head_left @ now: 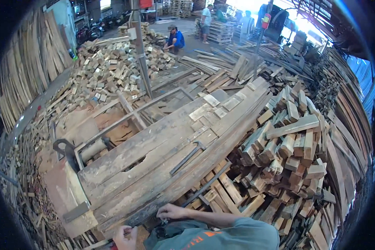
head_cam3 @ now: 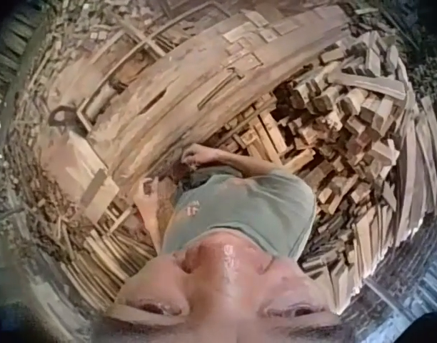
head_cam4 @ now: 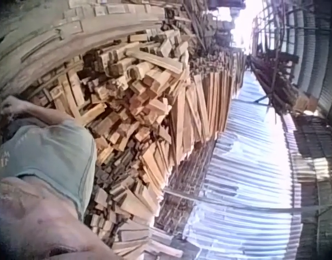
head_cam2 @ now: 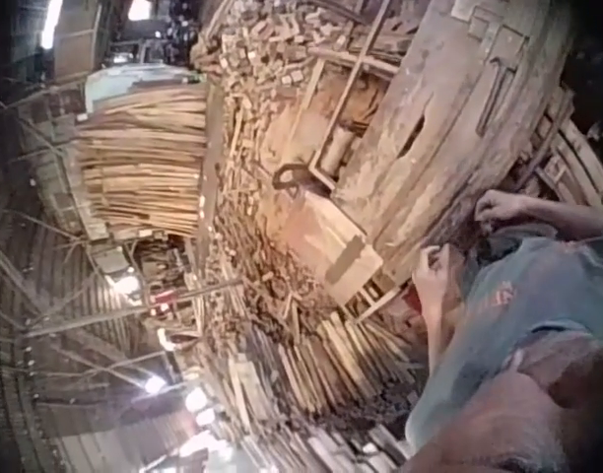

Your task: Sorting and stacking long wooden planks in a factory environment.

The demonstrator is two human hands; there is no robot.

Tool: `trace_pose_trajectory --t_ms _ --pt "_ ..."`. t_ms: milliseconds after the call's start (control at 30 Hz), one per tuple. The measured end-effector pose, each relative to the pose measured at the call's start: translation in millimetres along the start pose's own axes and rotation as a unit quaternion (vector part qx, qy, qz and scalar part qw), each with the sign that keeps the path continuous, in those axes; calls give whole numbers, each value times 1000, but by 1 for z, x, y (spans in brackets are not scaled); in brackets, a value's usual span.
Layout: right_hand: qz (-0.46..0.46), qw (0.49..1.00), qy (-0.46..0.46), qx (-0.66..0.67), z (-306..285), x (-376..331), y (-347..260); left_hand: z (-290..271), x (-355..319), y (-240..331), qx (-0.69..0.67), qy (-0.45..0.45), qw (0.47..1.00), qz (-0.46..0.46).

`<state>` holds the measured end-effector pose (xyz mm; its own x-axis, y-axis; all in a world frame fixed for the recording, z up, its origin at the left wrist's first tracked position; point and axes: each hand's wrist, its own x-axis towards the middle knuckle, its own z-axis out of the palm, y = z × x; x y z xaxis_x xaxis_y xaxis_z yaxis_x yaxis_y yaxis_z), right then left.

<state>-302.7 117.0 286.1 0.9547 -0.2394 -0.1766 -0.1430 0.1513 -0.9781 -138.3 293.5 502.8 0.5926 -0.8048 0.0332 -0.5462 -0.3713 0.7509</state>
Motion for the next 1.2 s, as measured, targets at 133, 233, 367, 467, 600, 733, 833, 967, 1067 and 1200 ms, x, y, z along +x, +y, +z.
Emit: trace_pose_trajectory --t_ms 133,233,367,467,600,733,833,967,1067,1200 --pt "-4 992 88 -91 -6 18 -1 -46 -13 -69 2 219 976 -2" --pt "49 961 176 -210 -25 17 2 -98 -7 -114 6 352 936 -16" --pt "59 979 171 -90 1 29 -35 -174 8 -198 -121 446 876 -139" --pt "74 975 175 -112 34 41 -34 -194 7 -298 125 408 895 -133" --pt "64 965 123 -222 51 34 4 -168 31 -436 294 213 918 -158" --pt "104 932 109 -330 67 27 -10 -143 90 -483 255 161 929 -213" --pt "88 914 146 -368 74 24 -12 -137 120 -507 331 90 922 -177" --pt "148 918 210 -303 88 14 11 -146 136 -535 400 37 913 -75" --pt "197 914 208 -289 106 16 5 -159 145 -518 379 14 922 -71" --pt "172 900 177 -359 114 23 20 -191 146 -473 349 -9 934 -71"
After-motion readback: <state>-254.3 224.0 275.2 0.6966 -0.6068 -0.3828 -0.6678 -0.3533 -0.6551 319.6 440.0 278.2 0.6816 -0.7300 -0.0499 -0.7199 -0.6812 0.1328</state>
